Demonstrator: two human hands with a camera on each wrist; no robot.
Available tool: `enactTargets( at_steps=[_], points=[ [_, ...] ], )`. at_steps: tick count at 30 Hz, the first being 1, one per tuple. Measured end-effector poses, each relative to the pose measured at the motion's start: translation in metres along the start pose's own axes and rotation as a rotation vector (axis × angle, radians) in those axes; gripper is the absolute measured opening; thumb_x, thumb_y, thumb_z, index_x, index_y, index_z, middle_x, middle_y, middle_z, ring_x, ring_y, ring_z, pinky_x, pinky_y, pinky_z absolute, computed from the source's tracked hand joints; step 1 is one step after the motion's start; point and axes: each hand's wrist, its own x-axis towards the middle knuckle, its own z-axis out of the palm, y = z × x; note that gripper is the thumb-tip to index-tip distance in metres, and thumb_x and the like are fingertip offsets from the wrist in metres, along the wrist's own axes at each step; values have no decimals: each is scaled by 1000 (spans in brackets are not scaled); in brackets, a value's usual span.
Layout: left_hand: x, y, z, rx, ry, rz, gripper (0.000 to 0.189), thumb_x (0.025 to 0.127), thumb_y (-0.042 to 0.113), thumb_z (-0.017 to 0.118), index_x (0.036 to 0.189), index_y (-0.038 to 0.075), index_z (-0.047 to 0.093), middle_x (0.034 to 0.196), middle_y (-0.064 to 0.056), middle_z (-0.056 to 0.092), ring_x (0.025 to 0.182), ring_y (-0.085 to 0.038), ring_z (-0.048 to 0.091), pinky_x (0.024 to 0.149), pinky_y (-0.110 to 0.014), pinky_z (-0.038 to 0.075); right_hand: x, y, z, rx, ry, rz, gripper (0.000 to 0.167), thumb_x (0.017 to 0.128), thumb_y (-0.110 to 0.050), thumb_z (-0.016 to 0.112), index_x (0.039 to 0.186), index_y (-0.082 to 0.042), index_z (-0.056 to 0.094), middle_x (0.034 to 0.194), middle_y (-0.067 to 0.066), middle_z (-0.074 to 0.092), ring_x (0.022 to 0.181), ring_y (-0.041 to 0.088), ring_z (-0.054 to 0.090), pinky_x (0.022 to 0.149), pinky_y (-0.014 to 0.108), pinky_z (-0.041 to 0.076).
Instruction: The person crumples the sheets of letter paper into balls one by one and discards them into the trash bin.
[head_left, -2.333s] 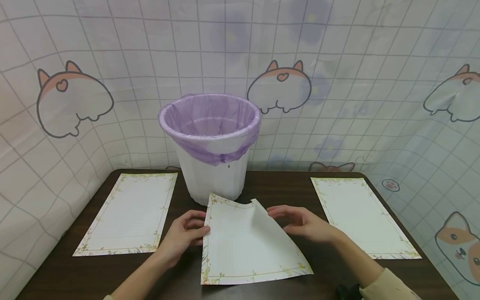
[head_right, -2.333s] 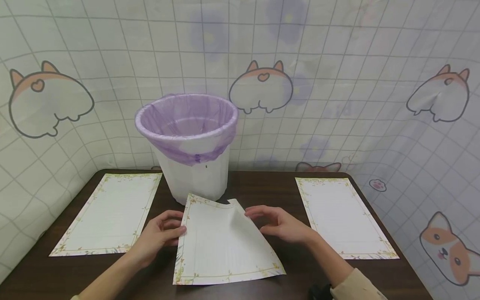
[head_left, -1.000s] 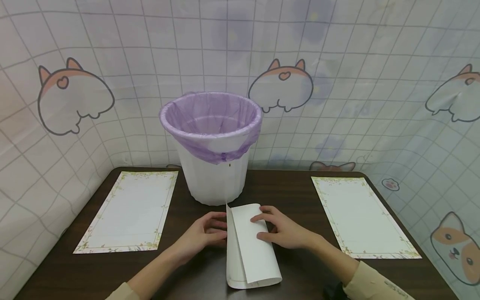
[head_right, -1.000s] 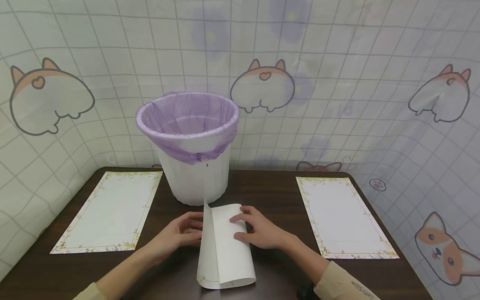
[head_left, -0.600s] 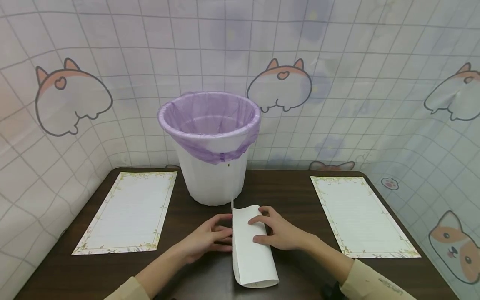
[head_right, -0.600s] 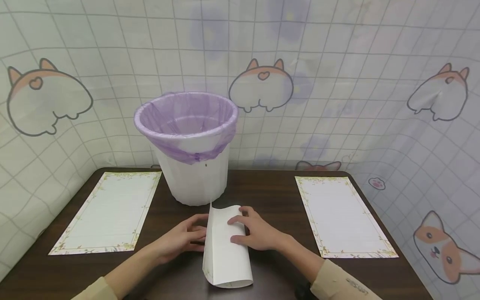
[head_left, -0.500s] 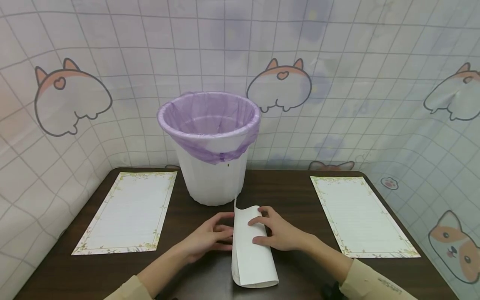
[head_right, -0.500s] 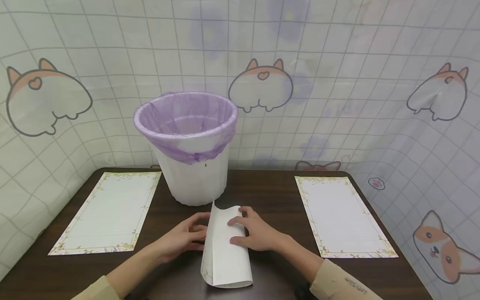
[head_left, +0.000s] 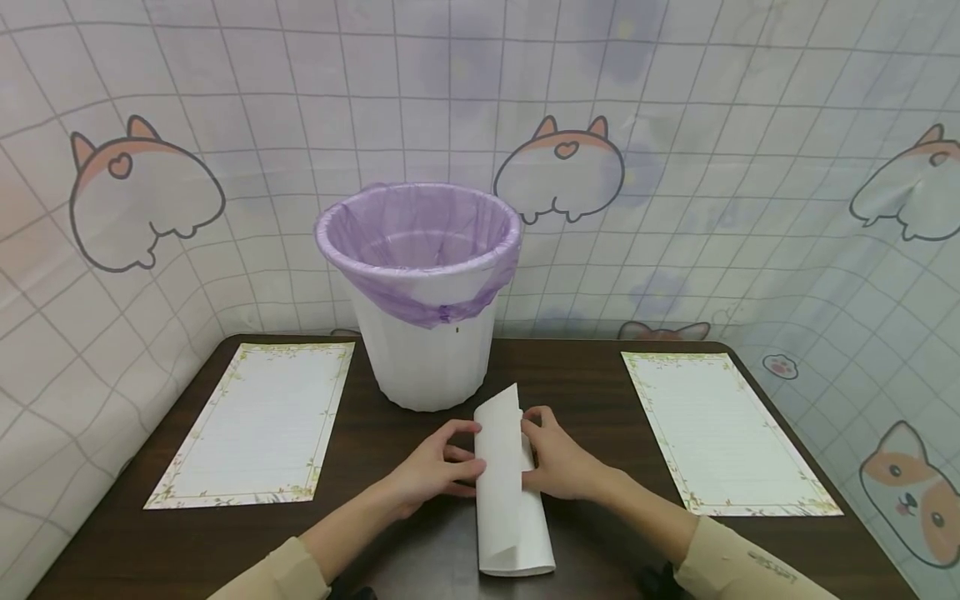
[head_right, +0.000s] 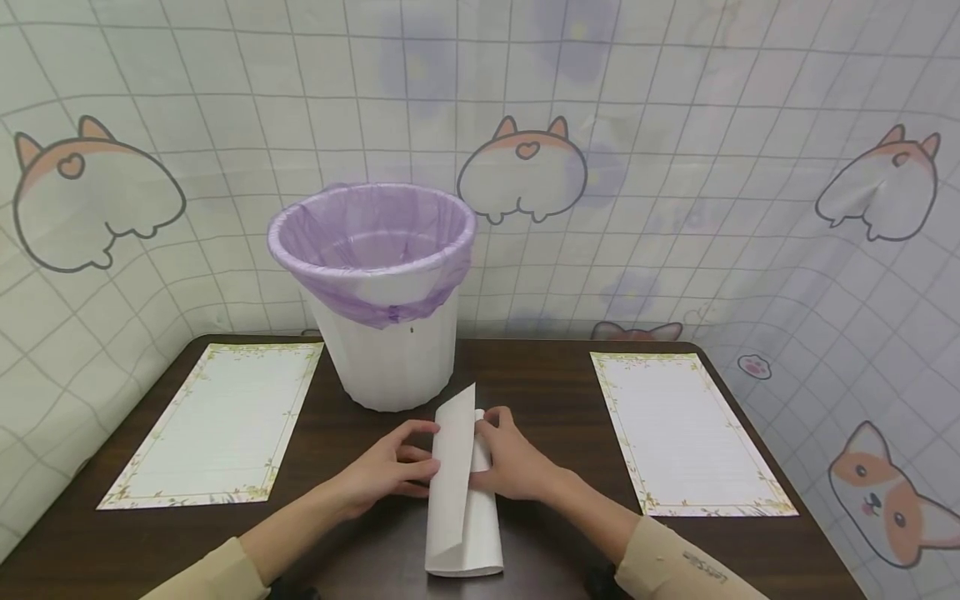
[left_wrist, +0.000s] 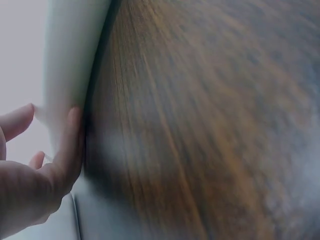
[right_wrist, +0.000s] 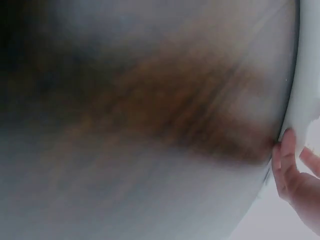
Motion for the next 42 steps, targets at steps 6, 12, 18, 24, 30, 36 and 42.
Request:
enactTargets(
  at_steps=[6, 12, 18, 24, 30, 36, 42],
  points=[
    [0, 2, 4, 52, 57, -2, 61, 93, 5, 76, 144, 2, 42, 111, -22, 55, 88, -26, 66, 81, -48, 60, -1, 2, -6, 67, 6, -17, 49, 86, -10, 81, 129, 1, 60, 139, 30, 42, 97, 28, 67, 79, 35, 57],
    [1, 1, 5, 43, 129, 4, 64, 90, 2, 79, 141, 1, 41, 109, -23, 54, 86, -26, 66, 78, -46, 61, -3, 0, -10, 220, 23, -21, 57, 89, -7, 77, 141, 0, 54, 144, 24, 45, 108, 36, 65, 76, 29, 59],
    [-1, 2, 2, 26, 205, 29, 66, 88, 1, 80, 142, 1, 43, 111, -24, 57, 88, -27, 66, 76, -44, 61, -9, -1, -21, 535, -115, -55, 75, 96, -6, 71, 158, -5, 28, 152, 21, 41, 120, 37, 62, 89, 36, 58],
    [-2, 8, -2, -4, 229, 41, 66, 86, 1, 82, 141, 1, 45, 114, -23, 59, 93, -27, 66, 82, -43, 60, -14, 4, -31, 697, -245, -238, 112, 86, 7, 79, 165, -12, 2, 170, 13, 2, 146, 44, 32, 102, 47, 50],
    [-1, 9, -5, -41, 215, 46, 66, 86, 2, 83, 142, 0, 48, 118, -22, 61, 99, -28, 65, 86, -42, 58, -19, 5, -30, 644, -282, -297, 126, 77, -1, 91, 166, -20, 3, 171, 6, -11, 149, 42, 24, 108, 47, 45],
    [-2, 10, -2, -80, 208, 55, 65, 87, 1, 82, 143, -1, 48, 120, -21, 63, 101, -26, 65, 88, -40, 57, -21, 2, -26, 582, -261, -314, 122, 76, -7, 93, 166, -18, 12, 169, 4, -20, 146, 40, 31, 108, 45, 45],
    [-2, 13, 2, -140, 191, 93, 65, 87, -3, 80, 143, -4, 47, 119, -20, 63, 93, -24, 70, 84, -36, 57, -19, -3, -23, 550, -203, -302, 115, 75, -10, 94, 165, -18, 22, 170, 1, -16, 142, 32, 40, 107, 41, 46]
  ],
)
